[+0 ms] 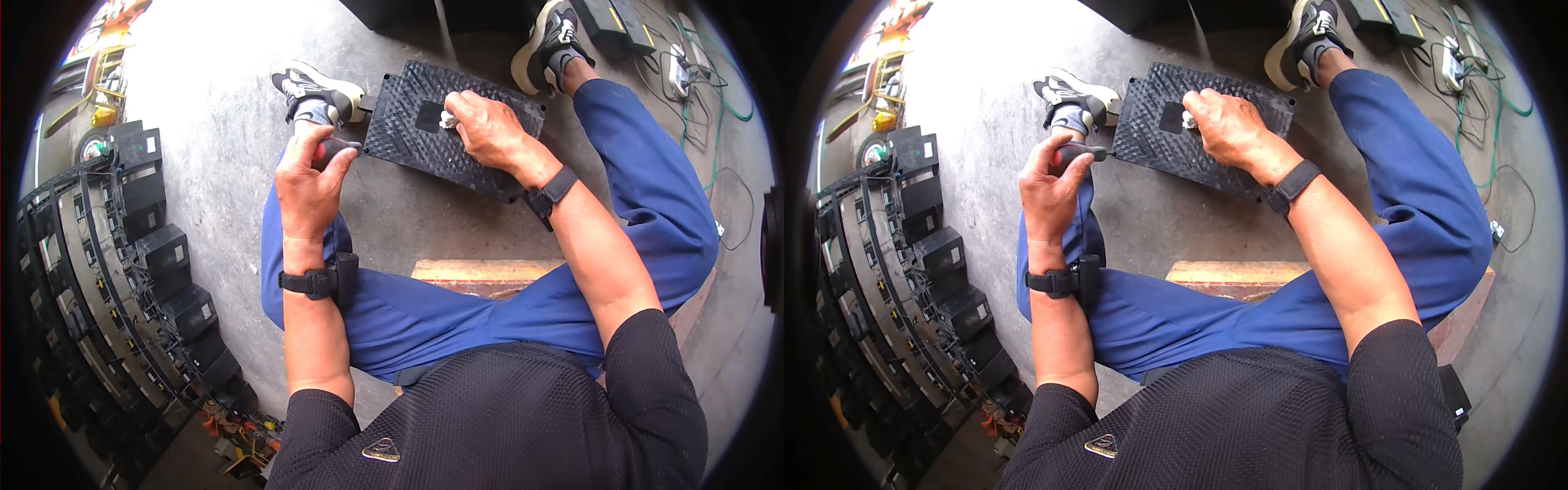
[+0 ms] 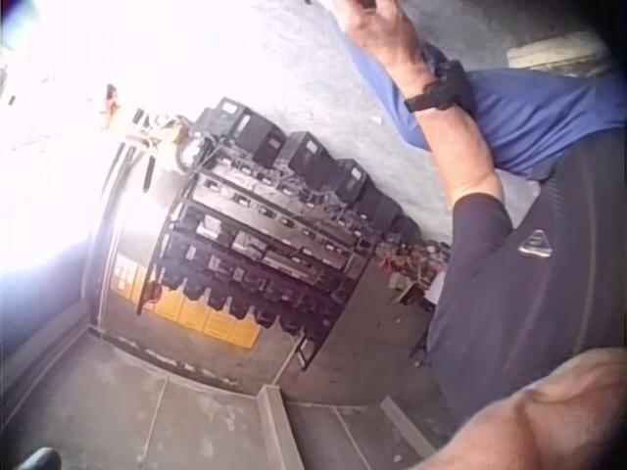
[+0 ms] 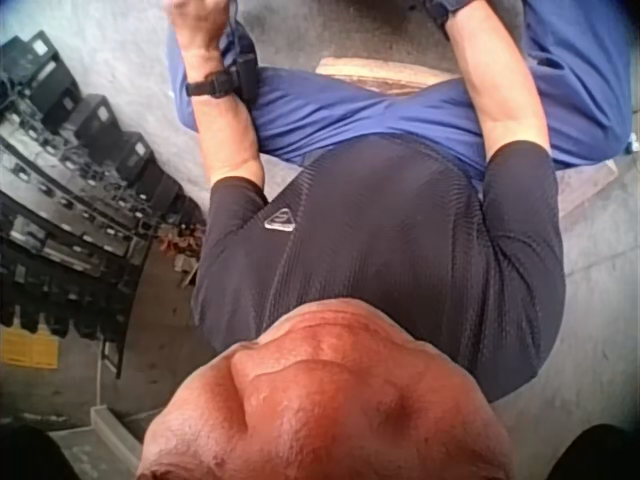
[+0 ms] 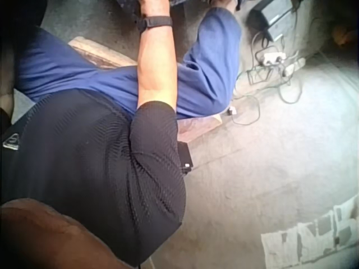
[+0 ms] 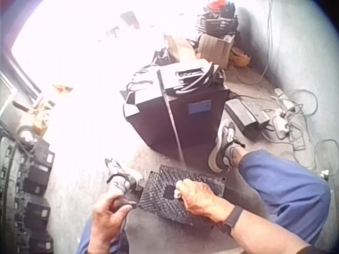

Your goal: The person is using a screwdriver to open a piece of equipment on the floor.

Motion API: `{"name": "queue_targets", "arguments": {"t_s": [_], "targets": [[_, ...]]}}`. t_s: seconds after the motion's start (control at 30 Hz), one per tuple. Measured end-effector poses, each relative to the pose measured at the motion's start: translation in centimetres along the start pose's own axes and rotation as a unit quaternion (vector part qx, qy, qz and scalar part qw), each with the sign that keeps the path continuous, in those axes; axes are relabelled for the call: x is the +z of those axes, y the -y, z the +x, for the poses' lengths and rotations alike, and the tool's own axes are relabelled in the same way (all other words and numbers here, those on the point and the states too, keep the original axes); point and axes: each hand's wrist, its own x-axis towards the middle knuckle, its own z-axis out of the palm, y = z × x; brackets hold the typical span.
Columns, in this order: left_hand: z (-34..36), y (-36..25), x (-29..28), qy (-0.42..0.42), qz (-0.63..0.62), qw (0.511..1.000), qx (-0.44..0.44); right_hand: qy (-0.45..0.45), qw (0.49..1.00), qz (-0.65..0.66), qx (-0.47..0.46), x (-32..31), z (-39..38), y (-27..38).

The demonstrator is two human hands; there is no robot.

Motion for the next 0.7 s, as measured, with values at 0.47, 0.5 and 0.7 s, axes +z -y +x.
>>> {"name": "queue_targets", "arguments": {"t_s": [0.47,0.5,0.7], "targets": [[0.2,0.2,0.2,0.032,-0.016,0.999,0.035,0.005,1.000,-0.002,-0.001,0.0,-0.1,-0.2],[0.1,-0.1,-0.1,0.056,-0.005,0.998,0.007,0.004,1.000,-0.002,-0.001,-0.3,0.0,0.1],[0.0,-0.7,-0.4,0.026,0.012,1.000,0.012,0.045,0.999,0.011,0.030,-0.3,0.1,0.4]]}}
